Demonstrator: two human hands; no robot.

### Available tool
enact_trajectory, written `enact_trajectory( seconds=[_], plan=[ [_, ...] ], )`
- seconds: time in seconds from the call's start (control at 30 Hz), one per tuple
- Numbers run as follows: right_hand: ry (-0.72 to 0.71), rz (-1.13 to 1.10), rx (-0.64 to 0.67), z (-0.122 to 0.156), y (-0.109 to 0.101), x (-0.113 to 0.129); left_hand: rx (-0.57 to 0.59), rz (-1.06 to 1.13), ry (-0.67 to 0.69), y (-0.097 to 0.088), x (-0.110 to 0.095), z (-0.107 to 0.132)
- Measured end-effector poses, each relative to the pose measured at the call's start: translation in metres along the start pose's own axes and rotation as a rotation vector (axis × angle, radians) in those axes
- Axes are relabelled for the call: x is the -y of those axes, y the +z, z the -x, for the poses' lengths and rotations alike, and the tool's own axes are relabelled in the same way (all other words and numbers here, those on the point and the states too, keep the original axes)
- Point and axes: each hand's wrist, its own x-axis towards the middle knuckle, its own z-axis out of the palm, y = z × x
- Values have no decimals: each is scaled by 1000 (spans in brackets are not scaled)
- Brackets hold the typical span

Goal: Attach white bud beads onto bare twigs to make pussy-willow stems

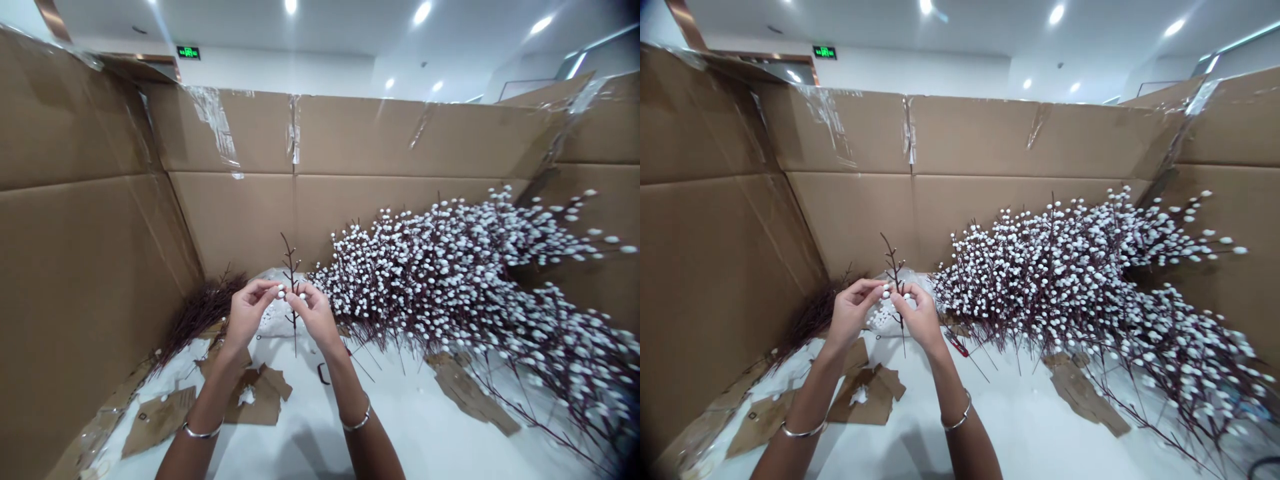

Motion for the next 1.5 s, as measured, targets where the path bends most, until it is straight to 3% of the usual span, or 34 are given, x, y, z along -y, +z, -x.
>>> enact_trajectory(
  seconds=[0.17, 0.27, 0.43, 0.67, 0.87, 1.5],
  plan=[
    [-32, -70, -128, 2, -7, 11, -60, 90, -35, 3, 3, 1],
    [-91, -227, -343, 5, -10, 22, -50, 120, -86, 1, 3, 1],
    [-332, -384, -642, 10, -22, 42, 29, 166, -190, 3, -4, 5],
    [-497, -259, -819, 16, -36, 52, 73, 167, -198, 9, -4, 7],
    [-503, -143, -816, 14, -32, 49, 83, 156, -191, 13, -5, 10],
    [-486, -139, -781, 11, -28, 44, 91, 138, -180, 10, -5, 10]
  ],
)
